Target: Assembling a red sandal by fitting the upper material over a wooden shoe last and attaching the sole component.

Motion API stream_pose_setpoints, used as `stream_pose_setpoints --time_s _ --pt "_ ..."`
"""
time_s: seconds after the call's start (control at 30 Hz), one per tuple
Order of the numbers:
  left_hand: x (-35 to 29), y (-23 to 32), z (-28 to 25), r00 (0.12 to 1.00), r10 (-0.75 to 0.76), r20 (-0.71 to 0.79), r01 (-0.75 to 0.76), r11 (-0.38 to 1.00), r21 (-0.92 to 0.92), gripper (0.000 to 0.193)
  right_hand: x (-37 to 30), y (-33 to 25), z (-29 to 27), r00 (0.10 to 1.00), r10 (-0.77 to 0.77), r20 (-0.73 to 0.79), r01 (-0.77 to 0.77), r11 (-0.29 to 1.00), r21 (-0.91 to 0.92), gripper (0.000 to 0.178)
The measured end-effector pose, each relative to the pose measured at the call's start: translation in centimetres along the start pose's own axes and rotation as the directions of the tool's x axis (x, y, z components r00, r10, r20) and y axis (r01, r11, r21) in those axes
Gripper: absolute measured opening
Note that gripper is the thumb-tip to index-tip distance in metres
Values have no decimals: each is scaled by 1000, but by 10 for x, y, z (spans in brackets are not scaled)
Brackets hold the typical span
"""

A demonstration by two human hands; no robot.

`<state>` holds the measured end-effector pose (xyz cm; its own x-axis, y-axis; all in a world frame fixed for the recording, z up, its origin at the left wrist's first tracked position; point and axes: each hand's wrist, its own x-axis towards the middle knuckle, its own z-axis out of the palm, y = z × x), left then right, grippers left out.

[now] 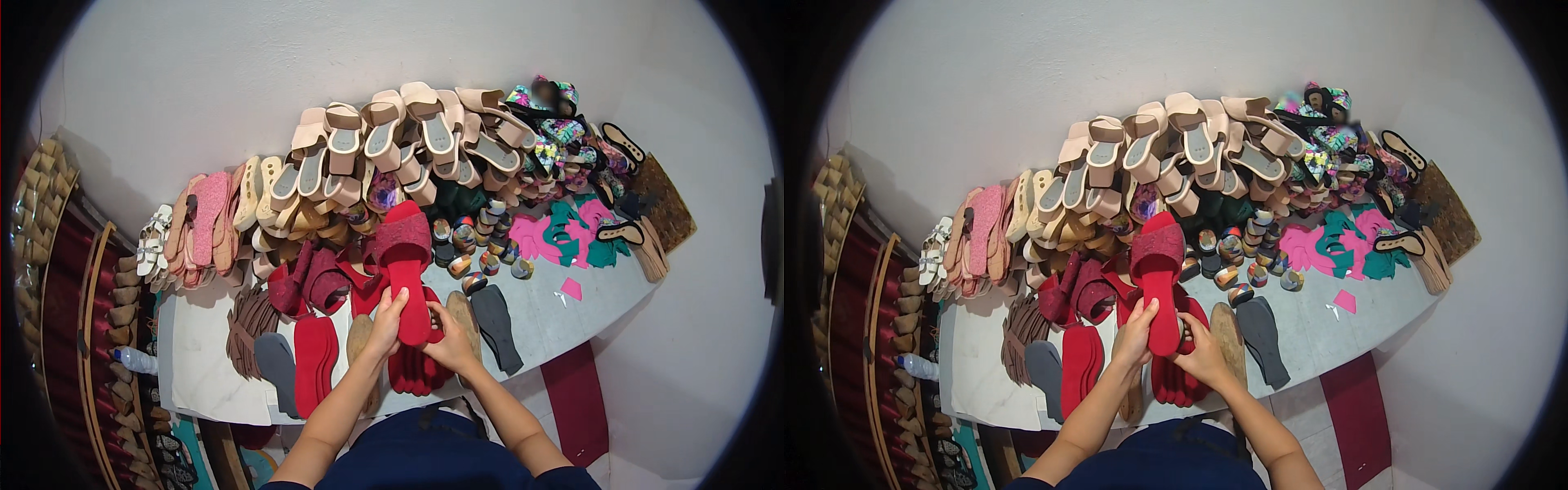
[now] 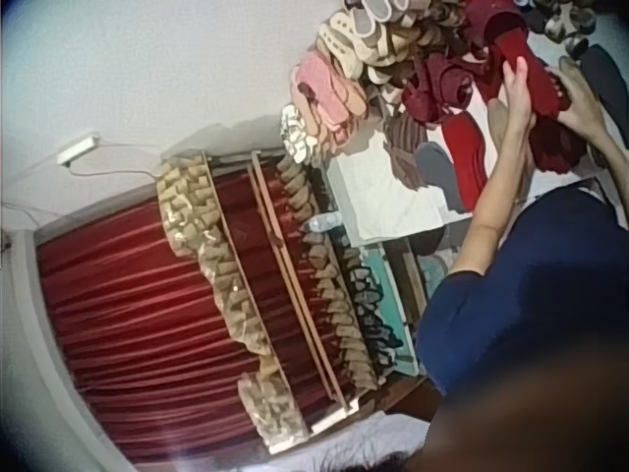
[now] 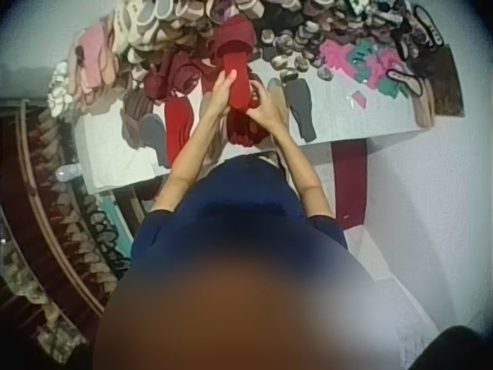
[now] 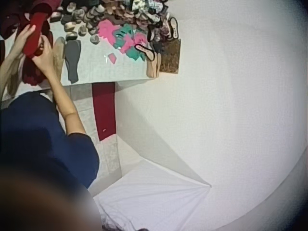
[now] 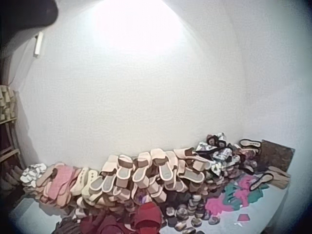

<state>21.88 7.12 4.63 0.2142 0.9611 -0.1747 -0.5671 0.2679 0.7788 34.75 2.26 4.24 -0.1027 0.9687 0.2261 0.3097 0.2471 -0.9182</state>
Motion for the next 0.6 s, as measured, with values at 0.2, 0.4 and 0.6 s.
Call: stream_pose_setpoints --time_s 0.2,0.4,0.6 --pt "-4 10 -7 979 -148 138 167 976 -137 29 -5 7 4 997 55 54 -67 963 261 70" --pt "-1 5 -4 971 -174 161 197 971 -138 29 -16 13 3 996 66 63 -91 785 613 63" --pt "2 -28 22 976 -158 149 174 980 -102 25 -23 23 -47 921 258 291 -385 491 782 52"
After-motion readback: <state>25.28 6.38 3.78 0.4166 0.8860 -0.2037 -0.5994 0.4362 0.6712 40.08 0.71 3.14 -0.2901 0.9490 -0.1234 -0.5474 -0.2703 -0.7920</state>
